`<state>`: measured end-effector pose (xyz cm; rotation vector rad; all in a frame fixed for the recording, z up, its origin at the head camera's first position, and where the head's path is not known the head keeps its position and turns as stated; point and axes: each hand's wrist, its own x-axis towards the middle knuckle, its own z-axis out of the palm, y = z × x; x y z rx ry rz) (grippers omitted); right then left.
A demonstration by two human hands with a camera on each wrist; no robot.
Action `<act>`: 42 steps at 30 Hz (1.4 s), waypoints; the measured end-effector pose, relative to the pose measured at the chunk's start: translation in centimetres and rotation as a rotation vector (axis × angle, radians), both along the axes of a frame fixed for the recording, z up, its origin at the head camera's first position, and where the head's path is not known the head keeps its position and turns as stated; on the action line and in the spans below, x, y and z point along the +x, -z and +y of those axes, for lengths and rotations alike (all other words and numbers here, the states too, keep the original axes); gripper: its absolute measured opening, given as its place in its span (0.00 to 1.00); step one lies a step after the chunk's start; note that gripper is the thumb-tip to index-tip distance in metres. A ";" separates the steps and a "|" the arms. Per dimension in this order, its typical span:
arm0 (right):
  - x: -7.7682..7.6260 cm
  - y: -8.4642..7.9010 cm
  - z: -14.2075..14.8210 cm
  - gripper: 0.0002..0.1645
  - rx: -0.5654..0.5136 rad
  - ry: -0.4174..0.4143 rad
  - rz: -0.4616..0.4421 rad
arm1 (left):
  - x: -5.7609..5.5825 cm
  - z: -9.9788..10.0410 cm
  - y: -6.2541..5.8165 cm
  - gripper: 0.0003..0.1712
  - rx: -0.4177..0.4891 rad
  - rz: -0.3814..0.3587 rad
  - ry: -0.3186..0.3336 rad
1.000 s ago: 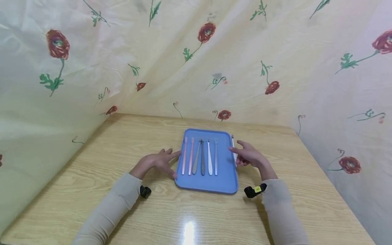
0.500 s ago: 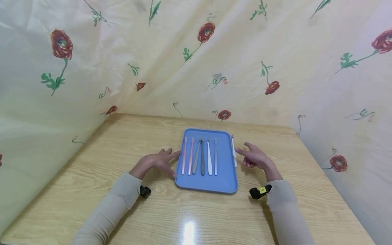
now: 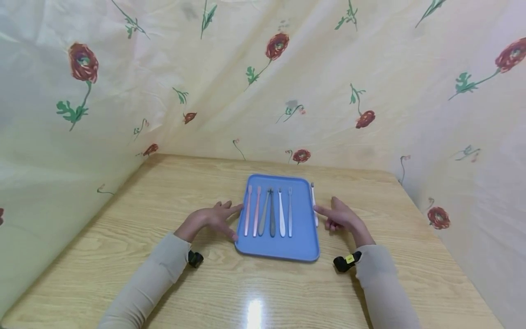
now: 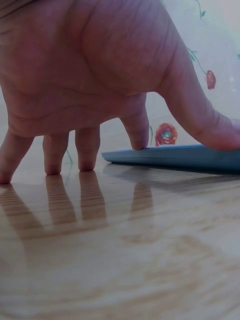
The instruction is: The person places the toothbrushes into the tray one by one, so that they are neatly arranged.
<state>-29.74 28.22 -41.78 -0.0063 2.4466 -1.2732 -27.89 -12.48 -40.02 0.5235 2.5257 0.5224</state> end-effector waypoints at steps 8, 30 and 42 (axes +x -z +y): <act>0.0 0.3 -0.2 0.69 0.007 0.019 0.002 | 0.0 0.1 -0.1 0.61 -0.009 0.006 0.004; 0.1 0.4 -0.8 0.65 0.093 0.101 -0.013 | 0.1 -0.2 0.1 0.61 -0.004 0.002 0.012; 0.3 0.3 -0.7 0.65 0.089 0.104 -0.025 | 0.2 -0.1 -0.2 0.61 -0.009 0.009 0.011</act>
